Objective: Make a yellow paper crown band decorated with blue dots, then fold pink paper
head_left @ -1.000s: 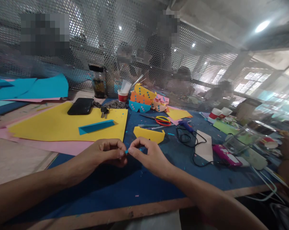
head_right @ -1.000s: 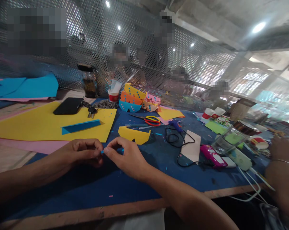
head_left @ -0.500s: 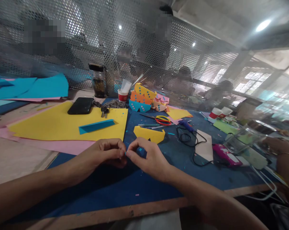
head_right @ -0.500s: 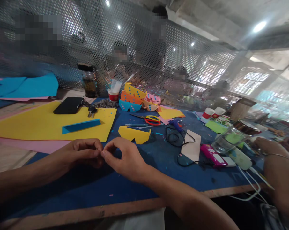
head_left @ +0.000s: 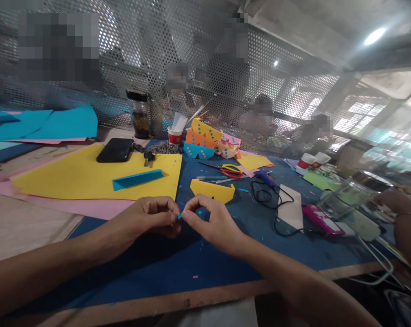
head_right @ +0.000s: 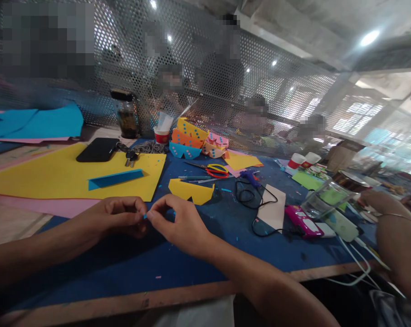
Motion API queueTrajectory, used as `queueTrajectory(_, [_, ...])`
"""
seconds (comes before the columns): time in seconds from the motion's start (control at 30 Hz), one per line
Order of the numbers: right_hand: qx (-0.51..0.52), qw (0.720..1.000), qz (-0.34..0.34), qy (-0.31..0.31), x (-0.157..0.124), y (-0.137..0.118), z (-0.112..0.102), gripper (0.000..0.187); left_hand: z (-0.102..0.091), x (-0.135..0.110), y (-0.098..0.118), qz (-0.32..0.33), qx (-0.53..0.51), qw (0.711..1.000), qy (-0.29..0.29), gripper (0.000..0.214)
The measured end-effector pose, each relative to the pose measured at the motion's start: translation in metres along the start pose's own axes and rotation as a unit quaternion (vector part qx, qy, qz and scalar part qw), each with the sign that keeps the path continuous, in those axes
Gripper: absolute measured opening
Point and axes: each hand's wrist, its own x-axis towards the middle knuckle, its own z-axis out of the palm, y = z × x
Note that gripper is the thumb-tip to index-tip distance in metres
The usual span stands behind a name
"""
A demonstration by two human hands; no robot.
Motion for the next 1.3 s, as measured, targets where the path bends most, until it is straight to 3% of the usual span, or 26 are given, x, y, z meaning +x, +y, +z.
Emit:
queueTrajectory(0.3, [0.014, 1.000, 0.012, -0.015, -0.0008, -0.0020, 0.0001, 0.017, -0.0020, 0.0013, -0.0035, 0.025, 0.028, 0.999, -0.005, 0.023])
queueTrajectory(0.77, [0.019, 0.999, 0.024, -0.022, -0.0012, -0.0007, 0.0040, 0.009, 0.0061, 0.0024, -0.0014, 0.055, 0.122, 0.991, 0.022, 0.032])
queueTrajectory(1.13, [0.023, 0.998, 0.043, -0.045, -0.0032, -0.0047, 0.0061, 0.005, 0.0078, 0.0015, -0.0047, 0.053, 0.113, 0.992, 0.018, 0.028])
queueTrajectory(1.3, [0.050, 0.997, 0.053, -0.029, 0.0014, -0.0022, 0.0030, 0.012, 0.0048, 0.0003, -0.0002, 0.041, 0.087, 0.995, 0.016, 0.028])
